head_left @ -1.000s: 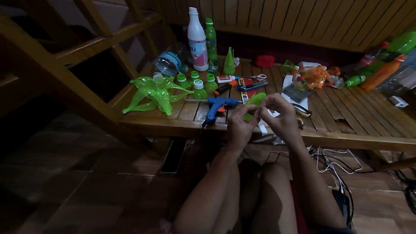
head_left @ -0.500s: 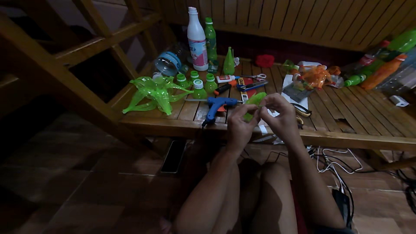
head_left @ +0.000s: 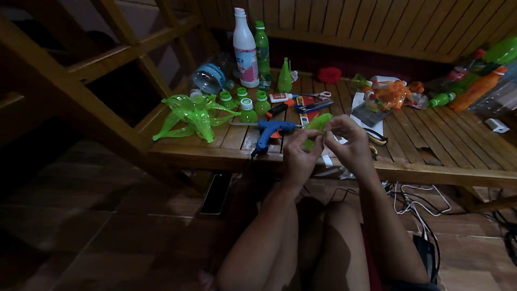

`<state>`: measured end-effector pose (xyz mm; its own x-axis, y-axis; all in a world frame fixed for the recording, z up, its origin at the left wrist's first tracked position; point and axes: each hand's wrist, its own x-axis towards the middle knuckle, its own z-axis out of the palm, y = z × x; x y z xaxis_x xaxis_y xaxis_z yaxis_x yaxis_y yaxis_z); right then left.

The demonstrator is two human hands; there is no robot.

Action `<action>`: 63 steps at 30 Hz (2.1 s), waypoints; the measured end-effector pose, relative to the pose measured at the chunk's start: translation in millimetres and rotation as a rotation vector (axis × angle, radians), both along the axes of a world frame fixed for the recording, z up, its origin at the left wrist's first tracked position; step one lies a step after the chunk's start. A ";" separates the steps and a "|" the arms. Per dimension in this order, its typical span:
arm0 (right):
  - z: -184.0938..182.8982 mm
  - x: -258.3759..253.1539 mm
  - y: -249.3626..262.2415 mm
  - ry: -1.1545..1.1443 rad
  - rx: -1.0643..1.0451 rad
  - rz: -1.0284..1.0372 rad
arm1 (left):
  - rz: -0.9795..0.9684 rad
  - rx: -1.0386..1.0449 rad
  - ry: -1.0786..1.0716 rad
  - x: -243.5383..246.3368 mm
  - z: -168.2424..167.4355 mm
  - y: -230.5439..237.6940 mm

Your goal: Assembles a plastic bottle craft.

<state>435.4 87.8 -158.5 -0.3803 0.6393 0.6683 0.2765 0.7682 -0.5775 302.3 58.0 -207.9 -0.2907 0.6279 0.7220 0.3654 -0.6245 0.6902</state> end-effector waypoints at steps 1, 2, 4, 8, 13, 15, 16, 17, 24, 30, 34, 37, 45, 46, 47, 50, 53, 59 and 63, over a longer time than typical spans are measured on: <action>0.7 0.8 0.1 0.004 -0.010 0.005 | -0.009 -0.009 -0.005 0.1 0.8 -0.8; 1.6 1.7 -0.2 0.004 -0.023 0.010 | -0.025 -0.021 -0.010 0.0 1.5 -1.8; 2.5 1.9 0.0 0.012 -0.025 0.015 | -0.044 -0.031 -0.021 0.4 2.3 -2.7; 2.5 0.5 -0.1 0.012 -0.016 0.017 | -0.038 0.004 -0.013 0.1 1.1 -0.9; 1.2 -1.5 -1.5 0.032 -0.006 0.025 | -0.028 0.026 -0.032 1.4 1.3 -0.6; 0.6 -1.7 -1.3 0.026 -0.002 0.025 | -0.028 0.016 -0.043 1.8 1.4 -1.1; 0.0 -1.8 -0.8 0.023 0.003 0.023 | -0.024 0.016 -0.041 1.8 1.5 -1.1; -0.6 -1.4 0.1 0.017 0.008 0.023 | -0.020 0.015 -0.040 2.0 1.5 -1.0; 6.2 10.4 1.0 -0.082 -0.055 0.062 | -0.007 0.012 -0.002 0.5 -0.1 -0.1; 6.9 14.0 -1.1 -0.052 -0.109 0.096 | 0.007 -0.036 0.014 0.7 1.4 -1.5; 4.2 16.9 -1.7 0.013 -0.219 0.148 | 0.010 -0.050 -0.019 1.3 2.6 -2.6; 5.9 18.8 -0.3 0.150 -0.280 0.176 | -0.003 -0.063 -0.041 1.2 3.2 -2.4; 9.5 23.4 -6.8 0.194 -0.110 0.059 | -0.012 -0.110 -0.083 0.0 3.2 -3.3; 7.9 22.5 -9.0 0.131 -0.112 0.032 | -0.010 -0.111 -0.085 0.2 3.9 -3.3; 5.8 21.2 -9.8 0.082 -0.110 0.004 | -0.008 -0.111 -0.088 0.4 4.4 -3.1; 1.3 19.1 -7.0 -0.028 -0.082 -0.029 | -0.010 -0.120 -0.092 0.9 5.9 -4.6; 2.8 16.2 -3.3 -0.058 -0.053 0.005 | -0.009 -0.106 -0.095 1.8 5.3 -3.9; 7.5 13.3 1.1 -0.056 -0.130 0.085 | -0.018 -0.094 -0.101 2.3 4.9 -4.2; 10.5 11.5 1.9 -0.065 -0.176 0.081 | -0.024 -0.097 -0.107 2.3 4.7 -4.6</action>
